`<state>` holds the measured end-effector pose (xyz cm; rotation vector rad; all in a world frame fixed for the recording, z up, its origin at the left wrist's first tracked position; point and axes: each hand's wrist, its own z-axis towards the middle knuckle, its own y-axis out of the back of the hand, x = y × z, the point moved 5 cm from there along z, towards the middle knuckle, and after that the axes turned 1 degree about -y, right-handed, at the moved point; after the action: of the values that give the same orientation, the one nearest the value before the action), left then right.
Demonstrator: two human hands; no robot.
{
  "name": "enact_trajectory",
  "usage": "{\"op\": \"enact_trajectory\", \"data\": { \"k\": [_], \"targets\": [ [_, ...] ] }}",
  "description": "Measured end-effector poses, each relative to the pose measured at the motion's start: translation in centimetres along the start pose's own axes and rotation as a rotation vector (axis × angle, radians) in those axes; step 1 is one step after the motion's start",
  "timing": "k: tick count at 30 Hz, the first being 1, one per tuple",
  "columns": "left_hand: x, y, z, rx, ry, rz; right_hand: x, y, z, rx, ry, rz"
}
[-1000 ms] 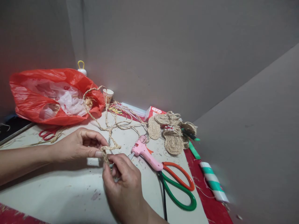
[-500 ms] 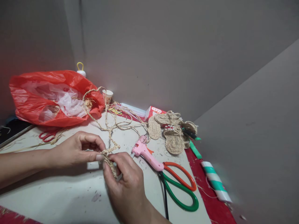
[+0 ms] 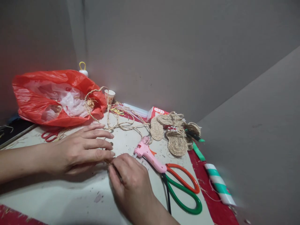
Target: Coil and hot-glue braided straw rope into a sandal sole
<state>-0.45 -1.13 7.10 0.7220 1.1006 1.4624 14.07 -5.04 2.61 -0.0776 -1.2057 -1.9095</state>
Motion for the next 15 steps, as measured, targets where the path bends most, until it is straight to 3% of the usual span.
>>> {"op": "enact_trajectory", "data": {
  "k": [5, 15],
  "targets": [
    [0.8, -0.1, -0.3, -0.053, -0.037, 0.146, 0.2, 0.6, 0.2, -0.019, 0.043, 0.001],
    [0.6, -1.0, -0.4, -0.101, 0.066, 0.039, 0.5, 1.0, 0.2, -0.078, 0.058, -0.02]
  ]
}}
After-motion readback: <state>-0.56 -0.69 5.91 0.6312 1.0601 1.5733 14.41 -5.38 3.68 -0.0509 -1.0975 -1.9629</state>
